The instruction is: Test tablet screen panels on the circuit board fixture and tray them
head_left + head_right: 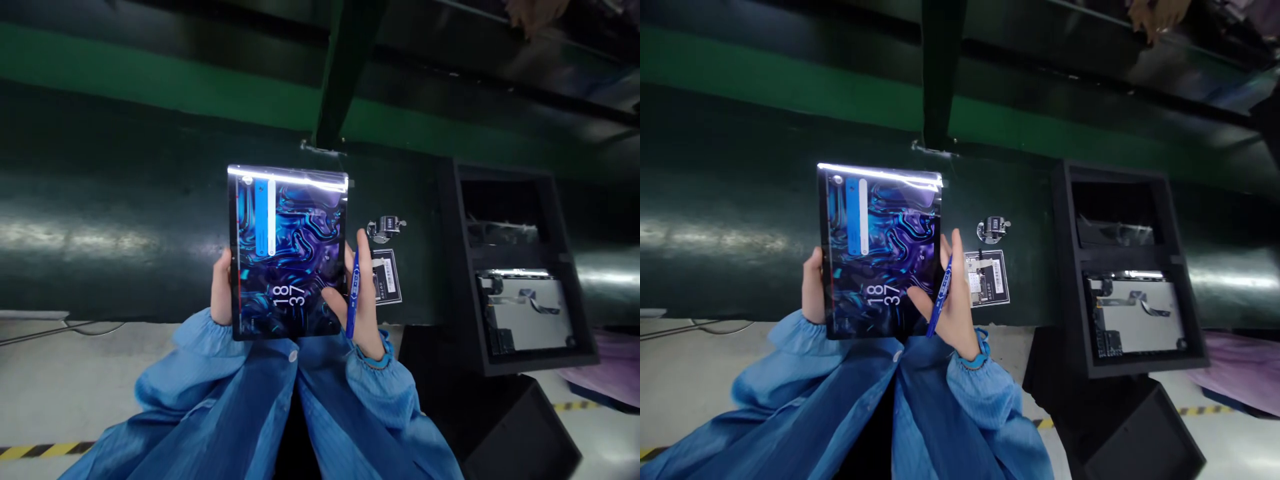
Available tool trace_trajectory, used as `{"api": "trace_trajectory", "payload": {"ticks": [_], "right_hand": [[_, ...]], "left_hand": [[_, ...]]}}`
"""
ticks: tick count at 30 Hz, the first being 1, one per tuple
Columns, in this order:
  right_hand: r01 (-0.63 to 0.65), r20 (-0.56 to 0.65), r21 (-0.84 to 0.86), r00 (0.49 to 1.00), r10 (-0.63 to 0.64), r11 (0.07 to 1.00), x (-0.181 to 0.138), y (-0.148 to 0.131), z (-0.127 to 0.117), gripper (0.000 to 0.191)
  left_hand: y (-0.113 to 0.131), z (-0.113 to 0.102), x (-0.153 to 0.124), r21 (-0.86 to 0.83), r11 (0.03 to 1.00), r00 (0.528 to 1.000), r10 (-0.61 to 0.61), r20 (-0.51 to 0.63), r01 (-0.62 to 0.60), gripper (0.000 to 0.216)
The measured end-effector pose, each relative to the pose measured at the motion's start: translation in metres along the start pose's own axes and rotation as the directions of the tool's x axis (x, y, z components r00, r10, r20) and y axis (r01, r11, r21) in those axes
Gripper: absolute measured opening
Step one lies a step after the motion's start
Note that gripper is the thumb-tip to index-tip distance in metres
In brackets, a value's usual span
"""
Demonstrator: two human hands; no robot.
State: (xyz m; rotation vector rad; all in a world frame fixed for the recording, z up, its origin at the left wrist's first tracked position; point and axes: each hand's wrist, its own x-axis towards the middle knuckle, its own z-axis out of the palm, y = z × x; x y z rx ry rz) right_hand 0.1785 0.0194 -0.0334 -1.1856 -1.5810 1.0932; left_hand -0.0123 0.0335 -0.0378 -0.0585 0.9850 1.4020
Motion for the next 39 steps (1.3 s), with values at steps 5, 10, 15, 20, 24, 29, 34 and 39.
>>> {"api": "trace_trajectory", "payload": {"ticks": [5,10,15,20,24,29,34,39], "right_hand": [[-0.042,-0.122,-0.069,0.992,0.033,0.997,-0.002,0.005,0.008,0.077],[-0.097,-0.213,-0.265,0.976,0.040,0.959,-0.002,0.002,0.012,0.117],[0.033,-0.184,-0.211,0.980,-0.073,0.977,-0.003,-0.001,0.011,0.084],[0.052,-0.182,-0.240,0.979,-0.097,0.970,-0.004,-0.002,0.008,0.074],[0.062,-0.299,-0.294,0.942,-0.153,0.954,0.016,-0.010,-0.010,0.050],[0.012,-0.281,-0.537,0.941,-0.191,0.844,0.064,-0.026,-0.043,0.026],[0.074,-0.100,-0.860,0.946,-0.308,0.505,0.075,-0.035,-0.050,0.033],[0.520,0.303,-0.826,0.736,-0.605,0.219,0.047,-0.051,-0.047,0.020]], "left_hand": [[-0.002,0.000,-0.003,-0.024,0.998,0.997,-0.065,0.039,0.066,0.038],[-0.003,-0.009,0.001,-0.017,0.996,0.995,-0.088,0.056,0.089,0.035],[-0.001,-0.018,0.004,0.028,0.989,0.982,-0.144,0.123,0.142,0.048],[0.004,-0.019,0.001,0.076,0.981,0.968,-0.190,0.163,0.179,0.051],[0.004,-0.021,0.002,0.102,0.979,0.971,-0.188,0.148,0.174,0.045],[-0.003,-0.016,0.002,0.074,0.993,0.989,-0.100,0.105,0.093,0.032],[-0.008,-0.016,-0.001,0.128,0.992,1.000,-0.004,0.022,0.002,0.023],[-0.009,-0.019,0.000,0.017,0.995,0.991,-0.097,0.091,0.096,0.029]]}}
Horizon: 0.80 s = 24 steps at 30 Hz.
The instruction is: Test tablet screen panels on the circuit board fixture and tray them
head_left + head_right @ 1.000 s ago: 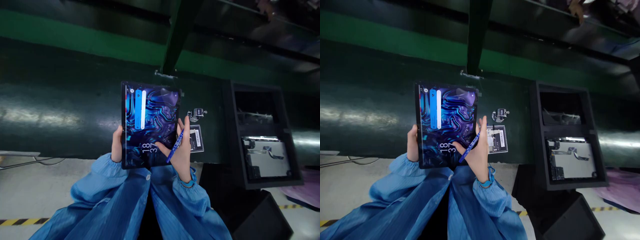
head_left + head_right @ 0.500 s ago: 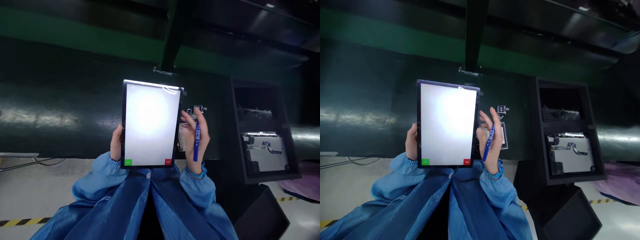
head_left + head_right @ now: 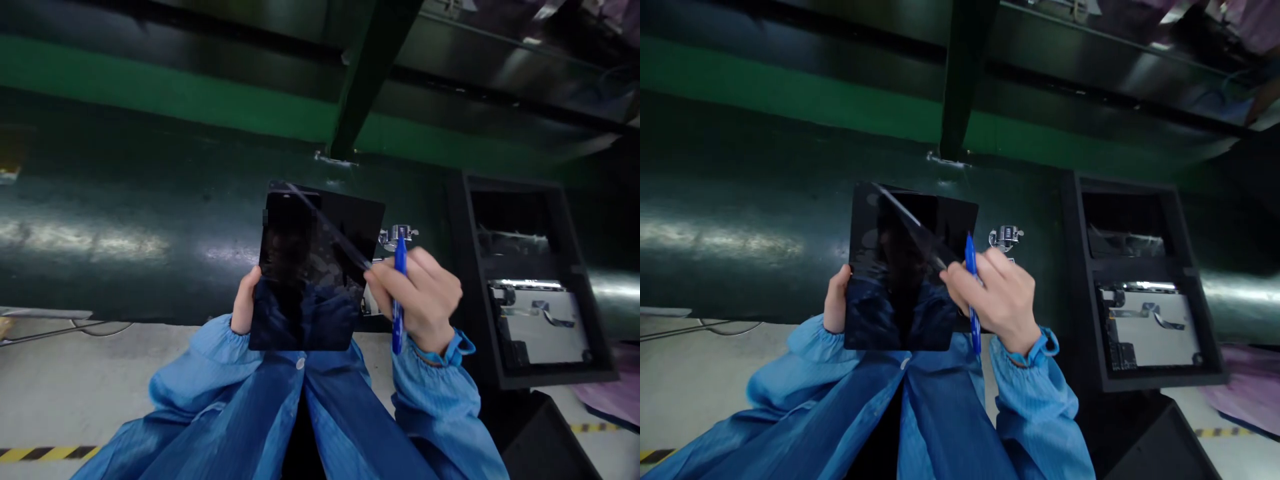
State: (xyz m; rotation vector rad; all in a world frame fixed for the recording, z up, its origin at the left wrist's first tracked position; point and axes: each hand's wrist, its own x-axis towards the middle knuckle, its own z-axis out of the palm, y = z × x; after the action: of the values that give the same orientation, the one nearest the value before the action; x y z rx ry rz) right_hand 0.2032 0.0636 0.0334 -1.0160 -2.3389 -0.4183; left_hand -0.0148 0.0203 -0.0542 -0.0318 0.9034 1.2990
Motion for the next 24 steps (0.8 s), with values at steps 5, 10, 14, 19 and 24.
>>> {"api": "trace_trajectory", "payload": {"ticks": [5,10,14,19,24], "right_hand": [[0.093,-0.122,-0.026,0.988,-0.095,0.995,-0.018,0.002,-0.019,0.009],[-0.007,-0.214,-0.130,0.977,-0.021,0.992,-0.031,0.009,-0.023,0.020],[-0.070,-0.117,-0.078,0.991,0.061,0.995,-0.037,0.006,-0.027,0.030],[-0.049,-0.140,-0.045,0.989,0.042,0.998,-0.044,0.006,-0.027,0.025],[-0.047,-0.103,-0.031,0.994,0.044,0.998,-0.044,0.007,-0.032,0.016]], "left_hand": [[0.001,0.000,-0.005,0.005,1.000,0.999,0.005,0.038,-0.005,0.035],[0.003,-0.004,-0.008,0.089,0.995,0.998,-0.054,0.026,0.051,0.043],[0.003,-0.006,-0.007,0.146,0.989,1.000,0.021,0.007,-0.021,0.037],[0.003,-0.004,-0.008,0.152,0.988,1.000,-0.002,0.007,0.000,0.043],[0.006,-0.002,-0.008,0.120,0.988,0.992,-0.102,0.070,0.093,0.046]]}}
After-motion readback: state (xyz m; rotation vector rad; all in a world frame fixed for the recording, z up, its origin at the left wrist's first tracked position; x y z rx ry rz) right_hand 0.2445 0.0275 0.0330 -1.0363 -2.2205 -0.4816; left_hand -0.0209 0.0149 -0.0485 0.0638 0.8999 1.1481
